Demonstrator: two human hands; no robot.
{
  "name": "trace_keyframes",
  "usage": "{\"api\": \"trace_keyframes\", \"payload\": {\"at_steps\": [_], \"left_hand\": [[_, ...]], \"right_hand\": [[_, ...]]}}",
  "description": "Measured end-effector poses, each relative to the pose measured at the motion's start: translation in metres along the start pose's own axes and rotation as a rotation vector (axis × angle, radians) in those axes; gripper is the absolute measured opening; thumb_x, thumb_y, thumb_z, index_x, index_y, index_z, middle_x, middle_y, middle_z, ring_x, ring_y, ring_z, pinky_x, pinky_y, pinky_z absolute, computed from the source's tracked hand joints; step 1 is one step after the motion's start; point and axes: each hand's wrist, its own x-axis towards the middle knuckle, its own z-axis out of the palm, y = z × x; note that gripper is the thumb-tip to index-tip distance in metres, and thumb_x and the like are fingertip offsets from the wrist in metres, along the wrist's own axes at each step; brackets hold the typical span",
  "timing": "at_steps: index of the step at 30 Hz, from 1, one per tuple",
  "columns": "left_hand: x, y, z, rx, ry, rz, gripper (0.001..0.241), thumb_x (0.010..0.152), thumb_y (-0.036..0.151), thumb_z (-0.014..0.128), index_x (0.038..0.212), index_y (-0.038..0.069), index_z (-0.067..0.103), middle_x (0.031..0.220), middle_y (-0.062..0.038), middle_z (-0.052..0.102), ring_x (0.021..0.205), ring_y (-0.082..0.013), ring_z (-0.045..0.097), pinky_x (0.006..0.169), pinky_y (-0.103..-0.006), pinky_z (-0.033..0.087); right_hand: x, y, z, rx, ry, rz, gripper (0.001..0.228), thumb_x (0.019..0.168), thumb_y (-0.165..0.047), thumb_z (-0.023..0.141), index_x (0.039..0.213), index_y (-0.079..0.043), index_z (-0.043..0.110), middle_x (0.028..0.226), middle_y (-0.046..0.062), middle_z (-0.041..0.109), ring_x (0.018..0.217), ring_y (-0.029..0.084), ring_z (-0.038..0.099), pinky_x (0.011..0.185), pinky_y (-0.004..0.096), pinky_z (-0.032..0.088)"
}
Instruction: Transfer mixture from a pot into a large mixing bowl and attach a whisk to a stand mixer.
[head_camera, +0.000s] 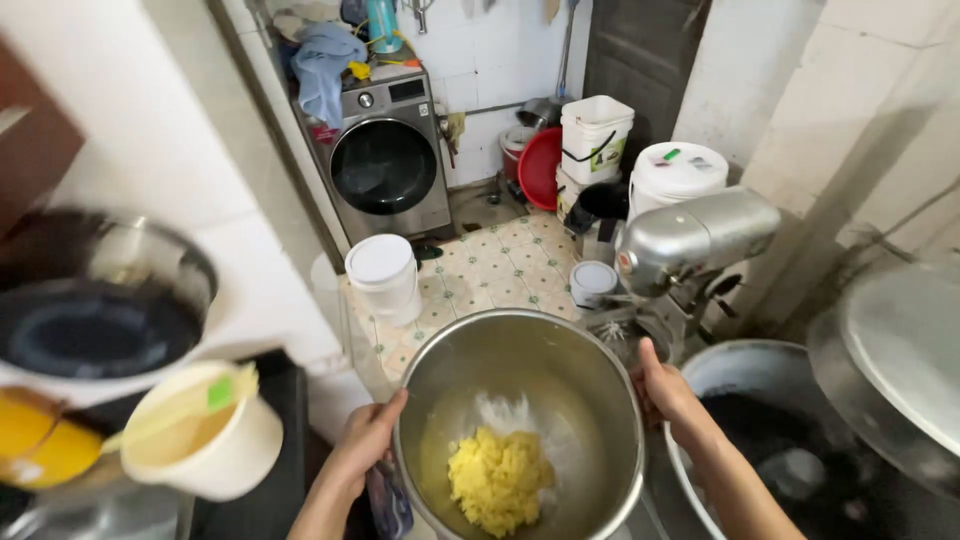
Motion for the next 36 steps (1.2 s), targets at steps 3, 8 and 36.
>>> {"api": "trace_keyframes", "payload": {"at_steps": [3, 8, 36], "left_hand": [[0.080, 0.061, 0.019, 0.058, -0.059, 0.027, 0.065, 0.118, 0.052, 0.065, 0.092, -0.006, 0.078, 0.069, -0.010, 0.060, 0.058, -0.0210, 0.056, 0.058, -0.0350, 0.045], [0.223, 0.139, 0.060, 0.163, -0.100, 0.026, 0.068, 0.117, 0.056, 0.062, 0.101, -0.007, 0.082, 0.077, -0.012, 0.067, 0.067, -0.0218, 0.064, 0.068, -0.0372, 0.052], [1.014, 0.186, 0.328, 0.794, -0.482, -0.177, 0.075, 0.111, 0.067, 0.057, 0.142, 0.005, 0.084, 0.145, -0.014, 0.081, 0.134, -0.0314, 0.074, 0.116, -0.0475, 0.058]], "right_hand": [[0.070, -0.027, 0.004, 0.044, 0.024, 0.046, 0.094, 0.122, -0.074, 0.044, 0.099, 0.008, 0.083, 0.069, 0.017, 0.059, 0.051, 0.029, 0.049, 0.045, 0.041, 0.035], [0.155, -0.102, 0.019, 0.010, 0.111, 0.047, 0.092, 0.120, -0.069, 0.048, 0.112, 0.013, 0.090, 0.073, 0.021, 0.064, 0.054, 0.028, 0.048, 0.049, 0.041, 0.034], [0.651, 0.111, 0.222, 0.139, 0.381, 0.636, 0.091, 0.109, -0.078, 0.033, 0.160, -0.016, 0.076, 0.169, 0.012, 0.072, 0.154, 0.030, 0.068, 0.122, 0.045, 0.057]]}}
